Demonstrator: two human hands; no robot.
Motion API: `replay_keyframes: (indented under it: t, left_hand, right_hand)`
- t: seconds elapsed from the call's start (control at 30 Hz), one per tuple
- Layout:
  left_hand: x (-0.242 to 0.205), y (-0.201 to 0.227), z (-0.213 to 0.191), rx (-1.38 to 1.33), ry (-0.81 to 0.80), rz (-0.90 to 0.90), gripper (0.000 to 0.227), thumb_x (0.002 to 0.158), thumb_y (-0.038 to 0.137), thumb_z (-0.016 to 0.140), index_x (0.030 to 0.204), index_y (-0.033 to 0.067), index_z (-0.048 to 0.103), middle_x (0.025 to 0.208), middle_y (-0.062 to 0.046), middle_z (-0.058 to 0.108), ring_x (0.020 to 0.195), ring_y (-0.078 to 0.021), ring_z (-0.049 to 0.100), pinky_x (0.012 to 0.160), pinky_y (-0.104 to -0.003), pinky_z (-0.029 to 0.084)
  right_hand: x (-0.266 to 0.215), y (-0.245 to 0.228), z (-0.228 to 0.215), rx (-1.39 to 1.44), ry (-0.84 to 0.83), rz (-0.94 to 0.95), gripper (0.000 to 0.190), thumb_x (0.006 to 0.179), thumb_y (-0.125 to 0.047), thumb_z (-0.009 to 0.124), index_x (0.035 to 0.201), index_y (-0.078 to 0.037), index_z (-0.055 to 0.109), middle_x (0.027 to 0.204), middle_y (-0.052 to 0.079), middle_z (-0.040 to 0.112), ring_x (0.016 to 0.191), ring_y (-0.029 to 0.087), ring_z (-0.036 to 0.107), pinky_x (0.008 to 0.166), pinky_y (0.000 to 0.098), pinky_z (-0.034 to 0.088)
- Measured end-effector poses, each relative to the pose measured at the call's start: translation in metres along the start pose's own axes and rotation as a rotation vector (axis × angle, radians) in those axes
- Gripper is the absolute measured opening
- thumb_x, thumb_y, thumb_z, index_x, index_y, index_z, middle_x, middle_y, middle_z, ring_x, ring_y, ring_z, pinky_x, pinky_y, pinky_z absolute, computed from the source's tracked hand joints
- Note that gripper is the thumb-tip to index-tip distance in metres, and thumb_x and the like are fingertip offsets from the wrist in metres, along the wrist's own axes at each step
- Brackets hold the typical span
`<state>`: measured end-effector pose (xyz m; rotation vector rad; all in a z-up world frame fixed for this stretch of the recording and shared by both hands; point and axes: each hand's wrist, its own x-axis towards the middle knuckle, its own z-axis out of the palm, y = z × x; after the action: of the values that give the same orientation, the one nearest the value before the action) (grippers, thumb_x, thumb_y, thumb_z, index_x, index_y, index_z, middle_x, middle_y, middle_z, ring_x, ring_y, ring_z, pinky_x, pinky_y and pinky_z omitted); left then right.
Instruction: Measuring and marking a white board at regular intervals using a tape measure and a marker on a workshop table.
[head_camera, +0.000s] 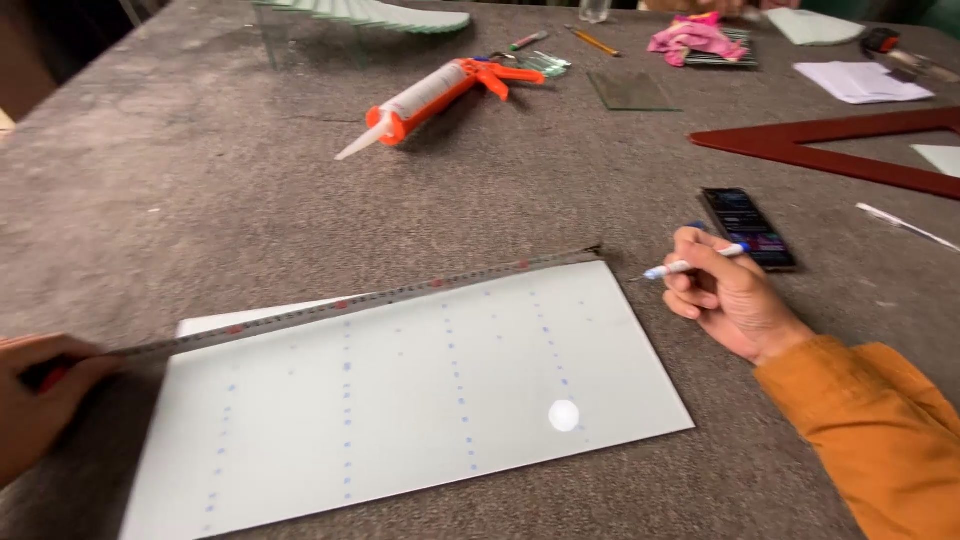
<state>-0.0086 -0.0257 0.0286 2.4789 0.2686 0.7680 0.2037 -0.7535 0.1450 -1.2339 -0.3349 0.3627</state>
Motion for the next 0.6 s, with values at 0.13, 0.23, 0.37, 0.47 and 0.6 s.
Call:
replay_keyframes:
  t: [0.13, 0.23, 0.37, 0.47, 0.6]
  left_hand:
    - [-0.006, 0.098, -0.032, 0.155, -0.001, -0.006, 0.011, 0.097, 0.019, 0.088, 0.089, 0.0115, 0.087, 0.092, 0.000, 0.083, 0.094, -0.0148, 0.074, 0.099, -0.030, 0.052]
    - [-0.001, 0.115, -0.039, 0.277, -0.011, 0.029, 0.012, 0.096, 0.030, 0.087, 0.090, 0.0200, 0.090, 0.094, 0.008, 0.084, 0.095, -0.0096, 0.076, 0.096, -0.027, 0.053]
    - [0.006, 0.101, -0.033, 0.213, -0.055, -0.003, 0.011, 0.094, 0.025, 0.090, 0.089, 0.0151, 0.091, 0.088, 0.003, 0.082, 0.087, -0.0117, 0.073, 0.088, -0.027, 0.052]
    - [0.008, 0.080, -0.028, 0.048, -0.058, 0.000, 0.011, 0.099, 0.010, 0.086, 0.089, 0.0057, 0.090, 0.085, -0.007, 0.079, 0.084, -0.0173, 0.070, 0.088, -0.030, 0.051]
    - [0.006, -0.007, -0.003, -0.018, -0.012, 0.063, 0.013, 0.101, 0.007, 0.087, 0.090, 0.0023, 0.085, 0.086, -0.011, 0.075, 0.087, -0.0206, 0.068, 0.098, -0.031, 0.050]
  right_hand:
    - [0.002, 0.005, -0.007, -0.059, 0.034, -0.009, 0.036, 0.104, -0.013, 0.068, 0.076, -0.021, 0.046, 0.066, 0.000, 0.059, 0.044, 0.001, 0.031, 0.045, 0.0233, 0.029]
    - [0.003, 0.008, -0.015, -0.068, 0.029, -0.035, 0.032, 0.106, -0.015, 0.068, 0.079, -0.019, 0.051, 0.067, 0.000, 0.060, 0.045, 0.002, 0.031, 0.045, 0.0228, 0.032]
    - [0.004, 0.010, -0.019, -0.067, 0.025, -0.038, 0.029, 0.107, -0.016, 0.067, 0.082, -0.019, 0.052, 0.069, 0.001, 0.059, 0.046, 0.002, 0.031, 0.045, 0.0228, 0.033]
    - [0.003, 0.005, -0.011, -0.101, 0.044, -0.033, 0.032, 0.104, -0.010, 0.068, 0.078, -0.020, 0.051, 0.068, -0.001, 0.059, 0.044, 0.002, 0.030, 0.045, 0.0238, 0.032]
    - [0.001, 0.006, -0.007, -0.147, 0.053, -0.041, 0.029, 0.106, -0.013, 0.069, 0.080, -0.017, 0.055, 0.069, -0.002, 0.057, 0.046, 0.002, 0.030, 0.045, 0.0247, 0.031]
